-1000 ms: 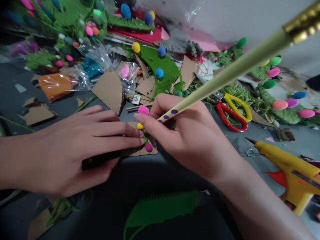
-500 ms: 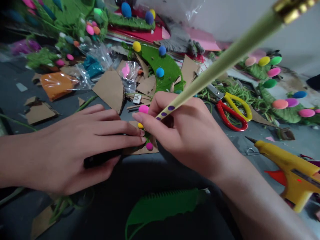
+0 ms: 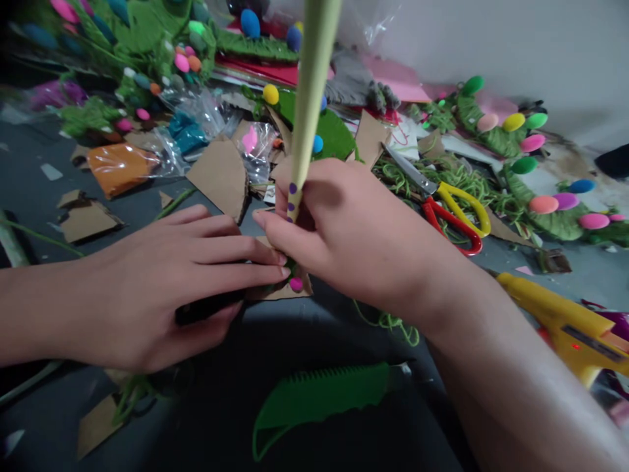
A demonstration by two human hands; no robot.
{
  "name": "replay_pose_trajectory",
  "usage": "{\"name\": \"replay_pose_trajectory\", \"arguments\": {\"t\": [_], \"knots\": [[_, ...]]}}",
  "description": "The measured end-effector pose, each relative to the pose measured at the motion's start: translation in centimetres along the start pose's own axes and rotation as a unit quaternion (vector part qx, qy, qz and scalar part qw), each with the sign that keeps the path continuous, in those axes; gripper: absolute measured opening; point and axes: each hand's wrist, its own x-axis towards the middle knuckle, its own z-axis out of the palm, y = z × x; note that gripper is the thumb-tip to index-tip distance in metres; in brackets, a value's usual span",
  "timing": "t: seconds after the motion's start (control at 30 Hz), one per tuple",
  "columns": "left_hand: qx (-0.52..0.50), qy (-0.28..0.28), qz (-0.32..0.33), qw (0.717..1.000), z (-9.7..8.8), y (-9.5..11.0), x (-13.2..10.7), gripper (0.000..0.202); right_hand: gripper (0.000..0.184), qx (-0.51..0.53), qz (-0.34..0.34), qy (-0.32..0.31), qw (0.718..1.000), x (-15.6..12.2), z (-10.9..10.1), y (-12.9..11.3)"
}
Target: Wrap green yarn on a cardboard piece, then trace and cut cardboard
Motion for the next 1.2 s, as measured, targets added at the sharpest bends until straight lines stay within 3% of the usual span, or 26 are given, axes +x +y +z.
{"name": "replay_pose_trajectory", "arguments": {"t": [0.4, 0.6, 1.0, 1.2], "knots": [[0.0, -0.001, 0.008, 1.0, 0.18, -0.34, -0.07, 0.044, 0.034, -0.004, 0.037, -0.049, 0.998, 0.64, -0.24, -0.88], [0.02, 0.011, 0.006, 1.0, 0.14, -0.11, 0.14, 0.045, 0.036, -0.041, 0.036, -0.03, 0.998, 0.53, -0.4, -0.51], [0.043, -0.018, 0.008, 0.999, -0.05, -0.11, 0.19, 0.049, 0.035, -0.004, 0.036, -0.027, 0.999, 0.53, -0.12, -0.43], [0.041, 0.009, 0.008, 0.999, 0.17, -0.13, 0.09, 0.049, 0.034, -0.006, 0.025, -0.024, 0.999, 0.48, -0.14, -0.46]]}}
